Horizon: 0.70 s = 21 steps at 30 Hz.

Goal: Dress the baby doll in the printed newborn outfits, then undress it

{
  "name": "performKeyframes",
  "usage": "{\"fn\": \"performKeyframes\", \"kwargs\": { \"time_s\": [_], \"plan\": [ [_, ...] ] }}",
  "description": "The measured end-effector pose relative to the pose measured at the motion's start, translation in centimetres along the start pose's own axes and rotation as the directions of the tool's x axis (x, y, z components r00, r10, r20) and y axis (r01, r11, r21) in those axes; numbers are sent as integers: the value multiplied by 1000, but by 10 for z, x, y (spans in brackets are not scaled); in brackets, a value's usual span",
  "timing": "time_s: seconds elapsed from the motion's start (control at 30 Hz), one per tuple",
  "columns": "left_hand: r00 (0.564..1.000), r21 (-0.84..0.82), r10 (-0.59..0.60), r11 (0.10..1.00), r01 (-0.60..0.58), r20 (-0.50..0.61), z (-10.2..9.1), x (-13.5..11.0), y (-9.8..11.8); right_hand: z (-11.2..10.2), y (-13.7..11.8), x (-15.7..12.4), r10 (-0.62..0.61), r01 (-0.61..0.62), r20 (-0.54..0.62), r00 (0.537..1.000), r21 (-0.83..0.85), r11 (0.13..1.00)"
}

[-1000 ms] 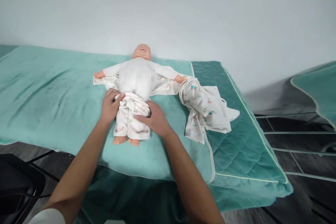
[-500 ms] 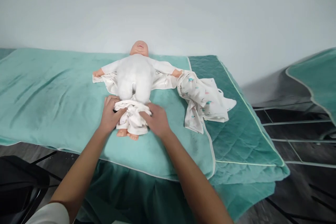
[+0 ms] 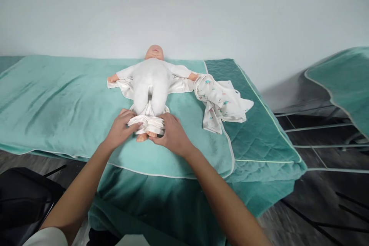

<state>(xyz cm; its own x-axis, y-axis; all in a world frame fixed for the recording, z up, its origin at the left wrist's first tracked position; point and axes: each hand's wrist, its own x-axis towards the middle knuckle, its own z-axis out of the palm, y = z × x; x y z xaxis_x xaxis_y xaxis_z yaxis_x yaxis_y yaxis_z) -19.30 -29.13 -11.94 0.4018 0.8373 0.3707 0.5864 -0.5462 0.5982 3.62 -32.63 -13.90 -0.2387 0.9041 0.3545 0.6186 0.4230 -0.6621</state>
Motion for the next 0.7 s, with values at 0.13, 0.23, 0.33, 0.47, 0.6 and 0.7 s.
{"fn": "performKeyframes", "kwargs": {
  "time_s": [0.13,0.23,0.33,0.47,0.6,0.7],
  "plan": [
    [993,62,39,997,-45,108,-6,-17,8,-6,-3,2,72,-71,35,997,-33,997],
    [987,224,73,969,-104,143,-3,-21,13,-14,-8,6,111,-105,72,991,-89,991],
    [989,362,53,927,-99,135,0,-18,18,-24,-15,11,146,-124,114,983,-180,976],
    [993,416,15,907,-63,117,-5,-11,28,-34,-25,15,202,-152,145,969,-299,942],
    [965,322,-146,944,71,218,-24,-4,42,-51,-39,19,229,-155,249,941,-286,946],
    [911,-9,-101,993,114,401,-50,1,59,-77,-55,24,161,-128,453,877,-104,986]
  ]
}}
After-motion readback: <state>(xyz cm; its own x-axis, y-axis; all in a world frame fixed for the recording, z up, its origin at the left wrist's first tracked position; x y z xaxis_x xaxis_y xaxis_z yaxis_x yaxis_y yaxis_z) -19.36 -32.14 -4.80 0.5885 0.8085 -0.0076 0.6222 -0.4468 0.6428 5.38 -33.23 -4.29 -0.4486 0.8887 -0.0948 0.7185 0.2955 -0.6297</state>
